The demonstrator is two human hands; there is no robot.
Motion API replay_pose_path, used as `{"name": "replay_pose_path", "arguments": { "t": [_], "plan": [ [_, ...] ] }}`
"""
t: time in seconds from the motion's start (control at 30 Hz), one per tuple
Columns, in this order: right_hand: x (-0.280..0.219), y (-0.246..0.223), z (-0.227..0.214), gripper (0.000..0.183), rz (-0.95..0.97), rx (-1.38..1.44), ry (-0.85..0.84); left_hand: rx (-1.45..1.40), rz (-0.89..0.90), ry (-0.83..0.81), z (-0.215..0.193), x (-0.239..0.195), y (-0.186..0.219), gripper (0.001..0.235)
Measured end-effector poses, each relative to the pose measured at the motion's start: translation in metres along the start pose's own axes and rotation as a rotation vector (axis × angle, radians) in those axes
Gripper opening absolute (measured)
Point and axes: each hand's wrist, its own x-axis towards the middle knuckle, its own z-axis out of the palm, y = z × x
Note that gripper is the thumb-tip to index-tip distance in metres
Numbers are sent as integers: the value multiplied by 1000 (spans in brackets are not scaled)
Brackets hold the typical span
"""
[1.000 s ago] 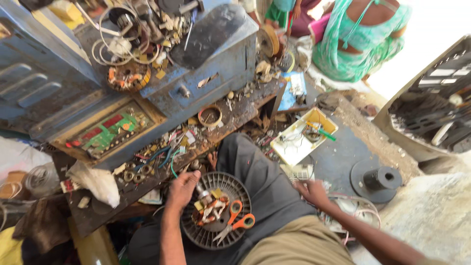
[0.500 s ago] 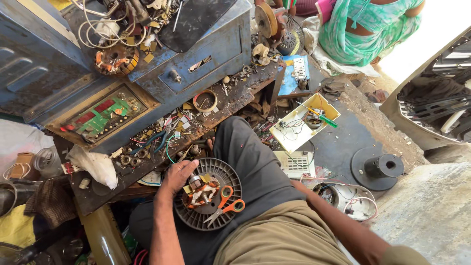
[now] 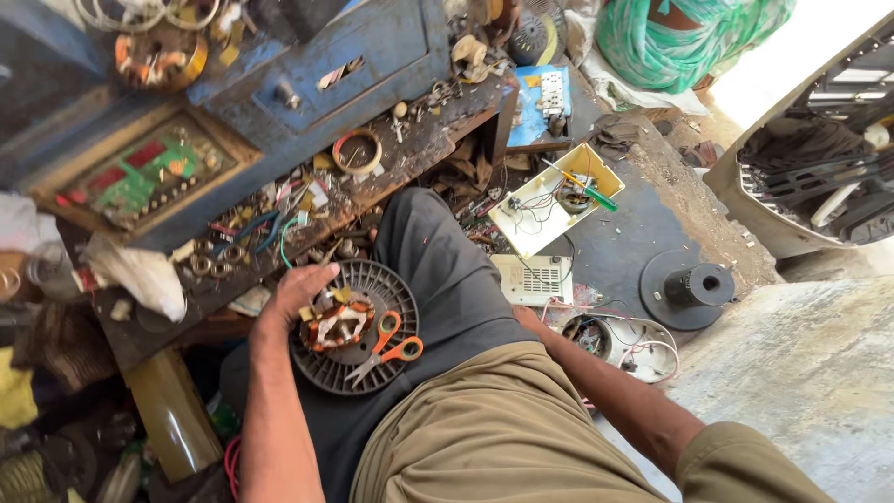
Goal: The person winds copper wire and attaches components to a fan motor stator while sitting on the floor, using scissors to trim materials.
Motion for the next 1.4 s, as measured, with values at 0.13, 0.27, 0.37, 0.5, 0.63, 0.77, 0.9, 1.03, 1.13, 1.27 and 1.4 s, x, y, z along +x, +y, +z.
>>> {"name": "replay_pose_path", "arguments": {
  "t": [0.13, 0.27, 0.37, 0.5, 0.63, 0.77, 0.9, 1.03, 1.13, 1.27, 1.4],
  "plan": [
    [-5, -5, -8, 57, -57, -57, -15, -222, -77, -47, -7, -12, -13, 48],
    [-3, -1, -12, 68, -114, -76, -41, -168, 18, 14, -13, 5, -30, 50],
    [-3, -2, -9, 76, -143, -77, -72, -188, -56, 49, -8, 2, -33, 45],
    [-4, -7, -8, 89, -198, -105, -69, -323, -85, 4, -9, -9, -29, 40],
    [-6, -4, -3, 90, -138, -22, -30, -152, 138, 27, -7, -3, -37, 43],
    [-3, 3, -1, 66, -123, 289, -15, -49, 80, 112, 2, -14, -53, 47],
    [3, -4, -2, 59, -164, -26, -30, 77, 101, 157, 5, -22, -56, 54],
    [24, -2, 12, 52, -259, -241, 16, 111, 172, 200, 4, -30, -36, 48],
    [33, 27, 30, 47, -212, -135, -54, 233, 180, 174, 6, -26, -32, 55],
    [41, 83, 69, 44, -204, 8, -106, 207, 217, 154, 7, -41, -30, 54],
    [14, 149, 105, 41, -208, 61, -135, 216, 265, 155, 11, -43, -19, 56]
  ]
}}
